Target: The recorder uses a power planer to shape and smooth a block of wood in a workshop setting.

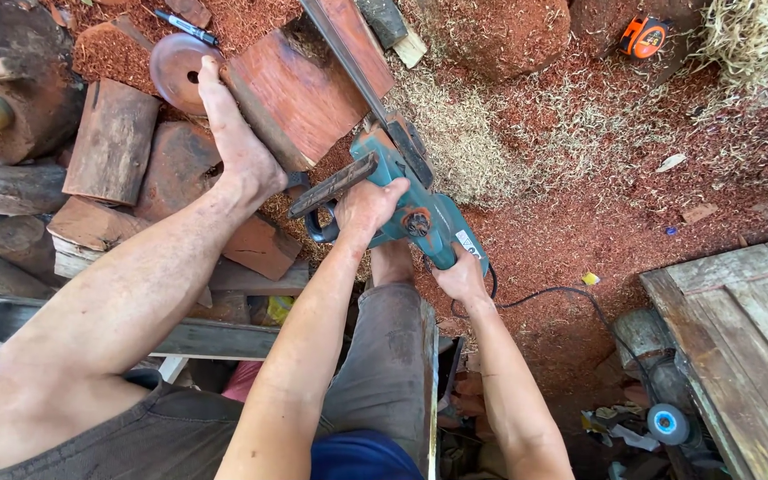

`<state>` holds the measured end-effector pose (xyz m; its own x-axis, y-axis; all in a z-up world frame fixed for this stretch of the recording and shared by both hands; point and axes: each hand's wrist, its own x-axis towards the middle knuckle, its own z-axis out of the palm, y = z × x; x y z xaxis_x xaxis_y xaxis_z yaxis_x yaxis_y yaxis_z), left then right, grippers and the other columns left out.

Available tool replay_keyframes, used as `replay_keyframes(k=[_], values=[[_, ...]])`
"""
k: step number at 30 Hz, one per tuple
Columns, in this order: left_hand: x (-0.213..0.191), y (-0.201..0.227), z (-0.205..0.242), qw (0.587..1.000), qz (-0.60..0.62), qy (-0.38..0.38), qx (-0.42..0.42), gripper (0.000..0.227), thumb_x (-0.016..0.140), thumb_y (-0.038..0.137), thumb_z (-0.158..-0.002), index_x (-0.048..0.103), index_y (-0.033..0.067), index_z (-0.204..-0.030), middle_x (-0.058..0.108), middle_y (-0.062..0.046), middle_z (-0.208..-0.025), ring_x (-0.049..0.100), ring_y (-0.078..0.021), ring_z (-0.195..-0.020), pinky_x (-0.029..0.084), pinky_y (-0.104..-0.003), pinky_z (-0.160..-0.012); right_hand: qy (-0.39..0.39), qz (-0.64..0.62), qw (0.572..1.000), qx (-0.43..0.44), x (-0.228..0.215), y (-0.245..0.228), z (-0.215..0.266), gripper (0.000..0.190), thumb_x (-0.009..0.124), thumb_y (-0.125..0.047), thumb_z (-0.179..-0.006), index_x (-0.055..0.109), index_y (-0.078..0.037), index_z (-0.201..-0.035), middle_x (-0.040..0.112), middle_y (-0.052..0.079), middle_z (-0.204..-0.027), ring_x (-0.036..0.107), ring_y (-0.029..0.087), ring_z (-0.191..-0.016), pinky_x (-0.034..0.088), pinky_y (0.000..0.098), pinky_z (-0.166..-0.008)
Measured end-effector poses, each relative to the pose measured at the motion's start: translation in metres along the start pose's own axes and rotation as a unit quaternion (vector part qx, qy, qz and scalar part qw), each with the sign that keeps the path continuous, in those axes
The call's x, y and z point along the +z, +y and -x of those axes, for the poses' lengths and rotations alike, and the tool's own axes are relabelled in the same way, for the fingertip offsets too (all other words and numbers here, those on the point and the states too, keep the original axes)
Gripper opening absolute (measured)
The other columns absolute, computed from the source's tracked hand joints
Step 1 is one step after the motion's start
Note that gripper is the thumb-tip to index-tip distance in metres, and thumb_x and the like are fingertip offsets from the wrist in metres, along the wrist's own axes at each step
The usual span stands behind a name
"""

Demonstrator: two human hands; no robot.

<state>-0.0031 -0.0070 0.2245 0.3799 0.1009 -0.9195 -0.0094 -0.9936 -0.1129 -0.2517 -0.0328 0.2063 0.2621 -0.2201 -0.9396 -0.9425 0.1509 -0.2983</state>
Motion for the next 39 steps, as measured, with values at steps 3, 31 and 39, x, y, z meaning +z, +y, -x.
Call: replay_keyframes(k=[3,31,39], values=[[-0.001,-0.001,0.001,1.0,0.001,0.006,0.002,0.087,0.066,0.067,-0.074,0.063,0.0006,-0.132,0.062,-0.024,-0.136,0.059,-0.0363,-0.129,0.045,-0.044,-0.107,-0.002,0.012,1.0,-0.004,0.002,0.004,-0.001,0.045,0.073,-0.019,-0.075,0.068,-0.003,-0.117,0.074,0.026,-0.101,0.073,0.039,-0.1,0.056,0.0444,-0.089],[-0.024,0.006,0.014,0.999,0.013,0.011,-0.03,0.077,0.068,0.064,-0.069,0.074,0.0014,-0.113,0.073,-0.022,-0.118,0.068,-0.0347,-0.116,0.049,-0.042,-0.103,-0.023,0.014,0.999,0.034,0.002,-0.014,0.015,0.044,0.071,-0.016,-0.072,0.069,0.0,-0.112,0.074,0.029,-0.1,0.073,0.041,-0.1,0.056,0.0457,-0.09],[-0.022,0.007,0.011,0.999,0.018,0.019,-0.03,0.082,0.07,0.064,-0.067,0.071,0.001,-0.12,0.071,-0.023,-0.122,0.067,-0.0348,-0.119,0.047,-0.043,-0.104,-0.027,0.015,0.998,0.048,-0.001,-0.017,0.017,0.046,0.071,-0.017,-0.072,0.068,-0.001,-0.115,0.073,0.029,-0.101,0.072,0.042,-0.1,0.056,0.0458,-0.089]])
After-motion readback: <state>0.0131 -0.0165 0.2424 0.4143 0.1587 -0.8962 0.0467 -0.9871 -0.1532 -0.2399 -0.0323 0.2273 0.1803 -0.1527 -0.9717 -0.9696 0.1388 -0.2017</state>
